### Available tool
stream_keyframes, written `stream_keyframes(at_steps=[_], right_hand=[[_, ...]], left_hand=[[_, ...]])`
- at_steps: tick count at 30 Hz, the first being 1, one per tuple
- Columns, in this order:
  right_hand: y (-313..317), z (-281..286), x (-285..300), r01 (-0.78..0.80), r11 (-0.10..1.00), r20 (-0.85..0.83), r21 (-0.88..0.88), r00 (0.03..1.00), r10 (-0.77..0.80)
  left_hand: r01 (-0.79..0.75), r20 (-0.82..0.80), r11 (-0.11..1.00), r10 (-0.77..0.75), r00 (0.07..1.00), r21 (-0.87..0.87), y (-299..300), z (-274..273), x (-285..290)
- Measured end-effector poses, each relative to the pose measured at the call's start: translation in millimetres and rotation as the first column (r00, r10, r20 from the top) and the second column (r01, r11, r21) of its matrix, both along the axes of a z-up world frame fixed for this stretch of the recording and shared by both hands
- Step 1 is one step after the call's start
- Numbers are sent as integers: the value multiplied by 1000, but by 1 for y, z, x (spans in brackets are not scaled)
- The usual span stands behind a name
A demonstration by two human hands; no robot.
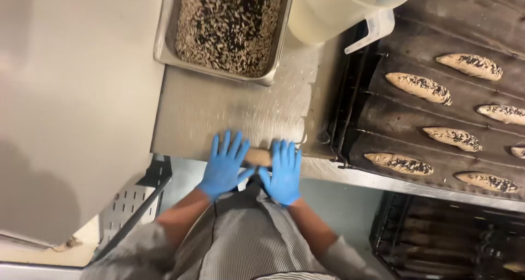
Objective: The recorder is shaping bread dough by hand, coating it with seeds, and feeding pieces into a dough-molding machine.
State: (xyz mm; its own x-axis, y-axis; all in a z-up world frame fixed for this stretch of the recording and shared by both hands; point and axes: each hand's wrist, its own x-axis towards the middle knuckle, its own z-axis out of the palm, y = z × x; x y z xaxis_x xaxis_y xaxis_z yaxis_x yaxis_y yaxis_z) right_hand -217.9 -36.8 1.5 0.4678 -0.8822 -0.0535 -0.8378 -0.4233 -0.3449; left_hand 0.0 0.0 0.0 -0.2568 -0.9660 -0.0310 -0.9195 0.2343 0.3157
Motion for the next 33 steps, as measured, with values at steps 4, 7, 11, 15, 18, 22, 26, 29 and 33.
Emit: stream_keyframes(at_steps=[4, 7, 11, 15, 18, 22, 26, 29, 33], right_hand=[[-108, 14, 30, 294, 951, 50, -94, 956, -290], [-121, 15, 27, 418, 900, 54, -120, 908, -415], [-45, 4, 1, 123, 984, 194, -127, 976, -97], [26, -8, -24, 47, 995, 249, -93, 968, -22], [-12, 7, -11, 50, 997, 148, -60, 988, -41], [-110, 2, 16, 231, 957, 140, -173, 968, -209], [-108, 2, 8, 268, 961, 250, -74, 937, -243], [-53, -6, -10, 88, 993, 270, -80, 961, -63], [16, 1, -34, -43, 997, 244, -64, 968, 58]], left_hand=[[-385, -42, 923, 386, 922, 21, -106, 11, -1], [-524, -85, 851, 519, 850, -39, -110, 3, 7], [-186, -150, 982, 185, 971, 7, -29, -5, 14], [12, -130, 999, -16, 991, -32, 41, -8, 16], [7, -109, 999, -12, 994, -39, 1, -7, 17], [-259, -64, 966, 260, 964, 20, -96, 9, 13], [-277, -45, 961, 277, 960, -3, -89, 3, 12], [-15, -102, 1000, 15, 995, -8, -35, -5, 20], [195, -54, 980, -198, 979, -48, 32, -1, 22]])
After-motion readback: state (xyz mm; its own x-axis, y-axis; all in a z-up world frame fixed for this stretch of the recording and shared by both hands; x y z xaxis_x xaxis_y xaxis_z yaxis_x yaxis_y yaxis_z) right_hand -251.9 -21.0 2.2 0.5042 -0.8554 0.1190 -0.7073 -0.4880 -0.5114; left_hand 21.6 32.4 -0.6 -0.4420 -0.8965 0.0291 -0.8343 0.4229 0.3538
